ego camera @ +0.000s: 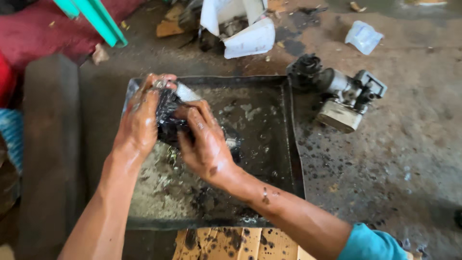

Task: The person scrubs a disassembled engine cylinder head with a yellow sponge in a metal tray filled with dark liquid. They rotate the part to clean multiple sides and crevices, then rinse it by hand in the same tray.

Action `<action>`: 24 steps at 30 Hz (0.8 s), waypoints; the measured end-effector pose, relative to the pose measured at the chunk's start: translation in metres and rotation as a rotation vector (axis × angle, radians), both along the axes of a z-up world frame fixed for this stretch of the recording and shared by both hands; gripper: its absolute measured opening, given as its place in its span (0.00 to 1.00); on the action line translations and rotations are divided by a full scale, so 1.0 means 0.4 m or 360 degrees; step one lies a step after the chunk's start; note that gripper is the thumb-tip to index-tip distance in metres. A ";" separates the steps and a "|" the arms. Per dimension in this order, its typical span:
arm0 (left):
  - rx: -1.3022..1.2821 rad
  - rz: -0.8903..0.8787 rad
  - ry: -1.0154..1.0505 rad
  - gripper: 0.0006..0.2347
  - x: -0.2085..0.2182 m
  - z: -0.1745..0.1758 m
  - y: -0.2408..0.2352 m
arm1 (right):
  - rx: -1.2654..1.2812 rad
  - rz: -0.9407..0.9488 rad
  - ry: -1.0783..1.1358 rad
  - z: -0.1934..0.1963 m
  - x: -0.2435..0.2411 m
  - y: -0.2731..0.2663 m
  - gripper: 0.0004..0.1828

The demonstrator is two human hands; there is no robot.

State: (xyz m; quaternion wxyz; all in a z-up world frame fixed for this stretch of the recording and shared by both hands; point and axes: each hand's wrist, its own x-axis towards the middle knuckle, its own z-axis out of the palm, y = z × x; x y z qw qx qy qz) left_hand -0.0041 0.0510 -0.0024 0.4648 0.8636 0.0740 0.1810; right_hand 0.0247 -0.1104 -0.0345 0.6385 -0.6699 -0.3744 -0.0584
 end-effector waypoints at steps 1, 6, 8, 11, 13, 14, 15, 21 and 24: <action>0.0056 -0.0013 -0.0053 0.19 -0.011 -0.004 0.003 | -0.0079 0.0025 0.0034 -0.016 -0.004 0.001 0.19; 0.0130 0.0075 -0.0043 0.20 -0.004 -0.015 0.008 | 0.0203 -0.0017 0.0179 -0.024 0.011 0.019 0.17; 0.0110 0.0041 -0.0089 0.20 0.001 -0.017 0.007 | 0.0155 -0.0012 0.0135 -0.013 0.016 0.018 0.17; 0.0083 -0.0006 -0.0121 0.19 -0.004 -0.005 0.013 | 0.0024 0.0032 0.0181 0.003 0.020 0.017 0.15; 0.0111 -0.0032 -0.0137 0.19 -0.013 -0.002 0.014 | -0.0061 0.0009 0.0148 0.003 0.024 0.013 0.15; 0.0149 -0.0048 -0.0146 0.19 -0.020 -0.004 0.012 | 0.0022 0.0027 0.0161 -0.002 0.024 0.011 0.16; 0.0186 -0.0064 -0.0155 0.19 -0.025 -0.011 0.006 | 0.0105 0.0046 0.0173 -0.007 0.024 0.006 0.16; -0.0031 0.0019 -0.0150 0.17 -0.018 -0.003 0.004 | -0.0011 -0.0097 -0.0107 0.007 0.034 0.014 0.16; -0.0142 0.0014 -0.0137 0.17 -0.029 -0.016 -0.002 | 0.0015 -0.0036 0.0013 0.005 0.020 0.001 0.17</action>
